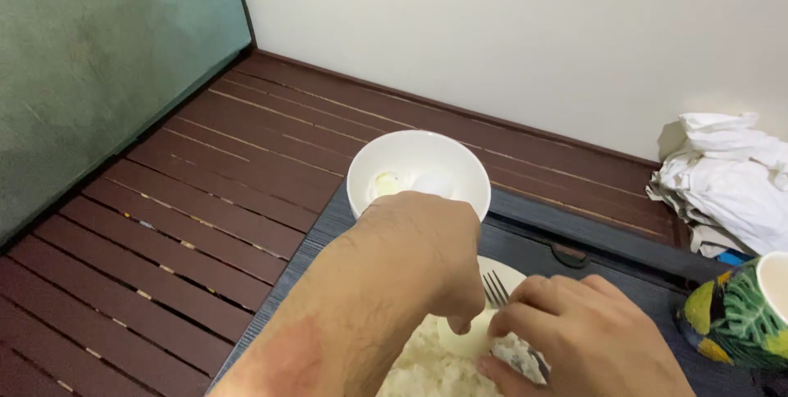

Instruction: The recorder is peeling hard-boiled eggs and placing them on top of a plate of rice.

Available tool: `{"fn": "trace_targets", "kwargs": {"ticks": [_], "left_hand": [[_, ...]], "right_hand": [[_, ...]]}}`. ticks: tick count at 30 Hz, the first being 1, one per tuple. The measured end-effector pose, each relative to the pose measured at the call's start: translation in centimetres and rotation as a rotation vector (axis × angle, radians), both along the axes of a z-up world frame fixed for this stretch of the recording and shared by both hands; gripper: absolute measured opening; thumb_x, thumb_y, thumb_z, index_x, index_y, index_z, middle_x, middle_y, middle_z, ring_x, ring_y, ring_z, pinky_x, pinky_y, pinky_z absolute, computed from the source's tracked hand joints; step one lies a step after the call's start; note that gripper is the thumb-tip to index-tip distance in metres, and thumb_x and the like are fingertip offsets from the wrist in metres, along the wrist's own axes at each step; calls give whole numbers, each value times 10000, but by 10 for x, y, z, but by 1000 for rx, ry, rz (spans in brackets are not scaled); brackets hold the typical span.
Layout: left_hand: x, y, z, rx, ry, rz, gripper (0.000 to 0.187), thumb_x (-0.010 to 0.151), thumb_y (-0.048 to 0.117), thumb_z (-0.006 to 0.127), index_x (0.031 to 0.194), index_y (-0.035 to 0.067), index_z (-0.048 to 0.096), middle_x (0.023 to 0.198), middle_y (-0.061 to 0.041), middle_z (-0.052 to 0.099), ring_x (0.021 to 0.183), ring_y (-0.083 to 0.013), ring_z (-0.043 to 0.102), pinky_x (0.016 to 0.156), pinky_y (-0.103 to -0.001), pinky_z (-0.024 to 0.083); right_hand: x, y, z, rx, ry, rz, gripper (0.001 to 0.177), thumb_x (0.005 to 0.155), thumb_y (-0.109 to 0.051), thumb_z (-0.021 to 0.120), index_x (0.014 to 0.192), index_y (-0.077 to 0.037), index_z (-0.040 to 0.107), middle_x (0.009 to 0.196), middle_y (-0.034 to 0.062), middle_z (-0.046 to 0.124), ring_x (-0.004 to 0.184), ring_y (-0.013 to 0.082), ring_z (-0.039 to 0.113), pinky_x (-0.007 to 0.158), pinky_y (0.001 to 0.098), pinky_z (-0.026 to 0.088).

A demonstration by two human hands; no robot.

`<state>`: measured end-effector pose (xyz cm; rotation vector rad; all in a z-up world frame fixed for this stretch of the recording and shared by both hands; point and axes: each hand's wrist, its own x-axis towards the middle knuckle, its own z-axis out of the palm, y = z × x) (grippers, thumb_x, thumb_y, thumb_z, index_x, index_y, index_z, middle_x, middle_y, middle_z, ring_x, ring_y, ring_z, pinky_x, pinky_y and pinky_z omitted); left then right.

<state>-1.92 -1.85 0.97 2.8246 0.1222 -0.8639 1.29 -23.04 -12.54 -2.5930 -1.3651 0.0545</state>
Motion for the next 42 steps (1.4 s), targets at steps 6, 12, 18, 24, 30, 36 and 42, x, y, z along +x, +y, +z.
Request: {"fn": "trace_targets", "kwargs": {"ticks": [6, 12, 18, 24, 30, 36, 42], "left_hand": [[-4, -3, -14, 0, -13, -21, 420, 649, 296, 899, 1021, 126, 806, 942, -71, 806, 937, -246, 771, 814, -401, 623], [-5, -5, -23, -13, -25, -51, 450, 636, 321, 914, 1022, 120, 801, 938, -75, 801, 935, -247, 770, 816, -397, 619], [-2, -5, -23, -4, -11, -73, 483, 602, 344, 929, 1014, 124, 805, 969, -71, 800, 944, -252, 768, 827, -407, 616], [4, -4, -28, 12, -6, -98, 490, 608, 311, 924, 1046, 127, 804, 980, -76, 805, 951, -256, 769, 837, -410, 611], [9, -5, -30, 9, 70, -69, 433, 635, 261, 875, 1039, 117, 813, 959, -83, 817, 904, -244, 785, 804, -391, 628], [11, 1, -33, -24, 84, -47, 411, 600, 231, 849, 986, 95, 824, 889, -105, 824, 828, -254, 802, 751, -384, 643], [11, 0, -18, -33, 68, -1, 410, 611, 260, 851, 990, 108, 818, 912, -98, 810, 870, -265, 788, 786, -396, 629]], "right_hand": [[-15, 19, 28, -303, 42, -189, 354, 768, -614, 804, 957, -315, 806, 929, -131, 719, 868, 61, 698, 827, 303, 505], [-21, 24, 29, -335, 103, -283, 349, 777, -620, 783, 950, -320, 832, 895, -120, 750, 814, 63, 716, 806, 288, 523], [-18, 15, 12, -226, 73, -273, 267, 764, -535, 798, 904, -315, 855, 911, -127, 768, 811, 84, 729, 798, 290, 555], [-11, 21, 17, -389, 145, -336, 304, 771, -619, 784, 935, -373, 853, 925, -145, 764, 867, 63, 745, 826, 280, 582], [-11, 36, 36, -466, 377, -502, 288, 776, -577, 780, 971, -385, 869, 927, -155, 753, 891, 33, 751, 815, 239, 621], [-4, 27, 16, -368, 418, -527, 269, 747, -520, 785, 915, -333, 884, 901, -153, 747, 869, 28, 740, 799, 235, 626], [2, 30, 36, -384, 423, -539, 262, 758, -515, 807, 905, -309, 875, 906, -141, 737, 856, 22, 726, 775, 222, 637]]}}
